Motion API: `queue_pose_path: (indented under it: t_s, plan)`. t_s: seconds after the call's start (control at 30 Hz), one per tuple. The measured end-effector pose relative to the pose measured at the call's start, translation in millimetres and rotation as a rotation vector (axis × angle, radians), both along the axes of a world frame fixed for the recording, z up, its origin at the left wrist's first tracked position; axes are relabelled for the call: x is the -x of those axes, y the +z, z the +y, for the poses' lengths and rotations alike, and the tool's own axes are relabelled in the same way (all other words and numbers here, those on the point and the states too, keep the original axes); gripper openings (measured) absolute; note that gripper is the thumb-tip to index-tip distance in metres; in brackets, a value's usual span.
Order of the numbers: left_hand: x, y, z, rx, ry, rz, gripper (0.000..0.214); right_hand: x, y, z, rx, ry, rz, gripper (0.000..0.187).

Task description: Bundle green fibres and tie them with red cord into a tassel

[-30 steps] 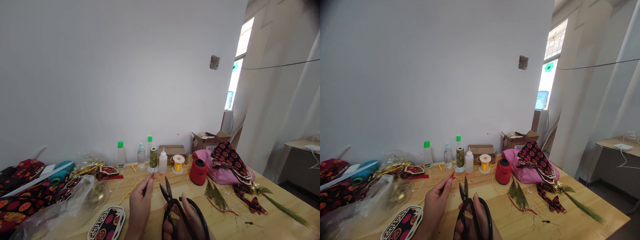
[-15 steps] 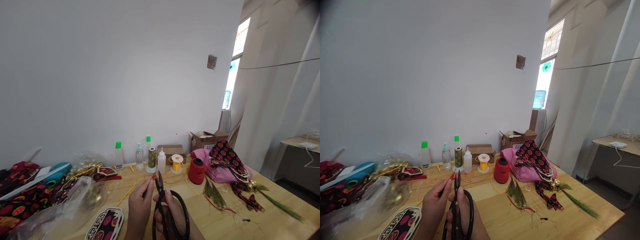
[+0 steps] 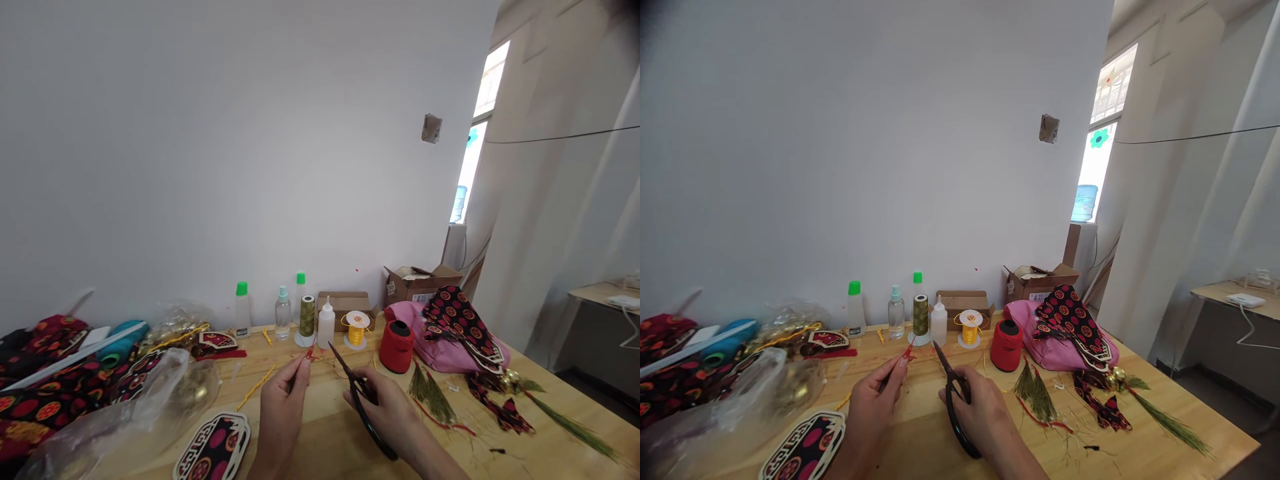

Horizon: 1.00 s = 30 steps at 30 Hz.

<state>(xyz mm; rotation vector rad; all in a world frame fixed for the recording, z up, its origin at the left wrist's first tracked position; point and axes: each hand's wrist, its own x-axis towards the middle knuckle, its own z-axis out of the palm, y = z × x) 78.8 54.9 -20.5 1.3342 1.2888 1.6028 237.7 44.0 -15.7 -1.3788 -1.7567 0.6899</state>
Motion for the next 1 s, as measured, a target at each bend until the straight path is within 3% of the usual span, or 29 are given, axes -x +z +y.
queue_pose_path:
  t_s: [0.13,0.23,0.3,0.47,0.63,1.0]
  plan:
    - [-4.3,-0.4,2.0,0.087,-0.108,-0.164,0.040,-25.3,5.1,3.8,-0.094,0.024,-0.438,0.029]
    - [-7.5,2.3,-0.1,0.128,-0.199,-0.201,0.038,-28.7,17.0,1.7,-0.137,0.085,-0.603,0.019]
    - [-9.2,4.2,-2.6,0.136,-0.244,-0.186,0.035,-27.3,26.3,4.1,-0.227,0.127,-0.550,0.010]
    - [-11.0,3.8,-6.3,0.152,-0.258,-0.025,0.030,-20.4,41.9,23.3,-0.538,0.275,-0.231,0.012]
    - [-11.7,2.4,-5.9,0.110,-0.260,0.119,0.025,-12.8,44.4,38.3,-0.735,0.428,-0.405,0.013]
    - [-13.1,-2.5,-3.5,0.127,-0.244,0.302,0.031,-5.9,34.9,48.2,-0.960,0.446,-0.675,0.020]
